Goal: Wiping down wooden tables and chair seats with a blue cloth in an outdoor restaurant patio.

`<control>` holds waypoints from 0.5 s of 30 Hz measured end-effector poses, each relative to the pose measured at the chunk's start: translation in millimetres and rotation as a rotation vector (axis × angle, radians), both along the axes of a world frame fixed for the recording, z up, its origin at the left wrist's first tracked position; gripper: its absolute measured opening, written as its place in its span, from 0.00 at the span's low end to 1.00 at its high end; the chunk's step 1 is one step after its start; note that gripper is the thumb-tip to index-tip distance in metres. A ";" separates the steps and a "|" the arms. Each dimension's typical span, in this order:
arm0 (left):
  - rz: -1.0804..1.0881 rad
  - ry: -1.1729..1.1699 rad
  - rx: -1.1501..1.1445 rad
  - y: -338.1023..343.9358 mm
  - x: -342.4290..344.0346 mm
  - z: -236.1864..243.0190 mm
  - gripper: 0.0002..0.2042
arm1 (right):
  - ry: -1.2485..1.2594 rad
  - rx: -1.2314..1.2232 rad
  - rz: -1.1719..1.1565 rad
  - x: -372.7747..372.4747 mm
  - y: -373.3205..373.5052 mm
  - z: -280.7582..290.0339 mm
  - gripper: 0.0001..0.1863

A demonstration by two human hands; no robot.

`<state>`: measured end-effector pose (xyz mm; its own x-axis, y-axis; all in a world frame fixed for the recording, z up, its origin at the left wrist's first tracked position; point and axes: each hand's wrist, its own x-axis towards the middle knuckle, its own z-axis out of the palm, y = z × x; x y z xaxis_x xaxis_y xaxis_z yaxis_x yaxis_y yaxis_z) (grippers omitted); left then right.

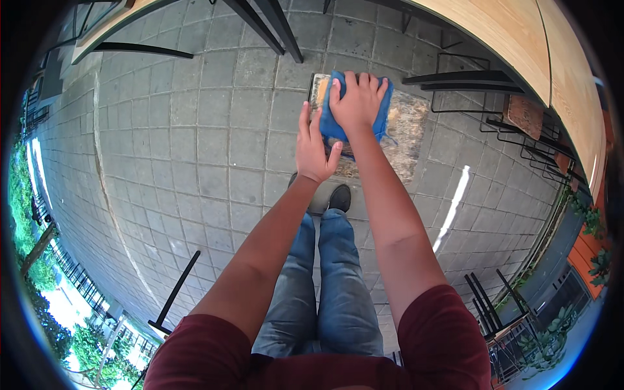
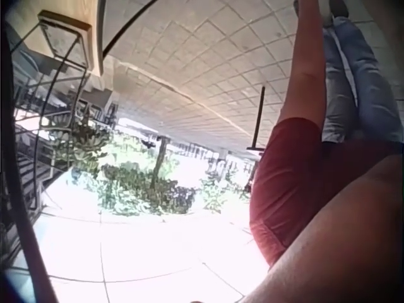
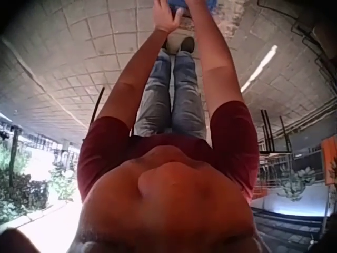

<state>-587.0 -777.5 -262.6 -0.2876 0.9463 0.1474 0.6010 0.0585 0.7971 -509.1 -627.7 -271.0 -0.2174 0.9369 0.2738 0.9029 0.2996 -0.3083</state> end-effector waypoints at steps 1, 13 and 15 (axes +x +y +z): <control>0.044 -0.046 0.038 0.6 0.1 -0.8 0.41 | 0.021 -0.014 0.054 -12.0 -0.3 1.8 0.19; 0.669 -0.616 -0.056 -16.2 -16.9 -47.3 0.31 | 0.216 -0.061 0.228 -53.0 -37.1 -1.9 0.23; 0.733 -0.742 -0.149 -26.2 -23.2 -42.4 0.30 | 0.168 -0.090 0.212 -52.6 -59.2 -0.6 0.23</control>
<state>-610.2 -803.7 -305.0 -0.7673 0.4984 -0.4036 -0.2569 0.3378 0.9055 -561.7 -686.8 -271.6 -0.3698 0.8975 0.2402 0.7567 0.4410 -0.4826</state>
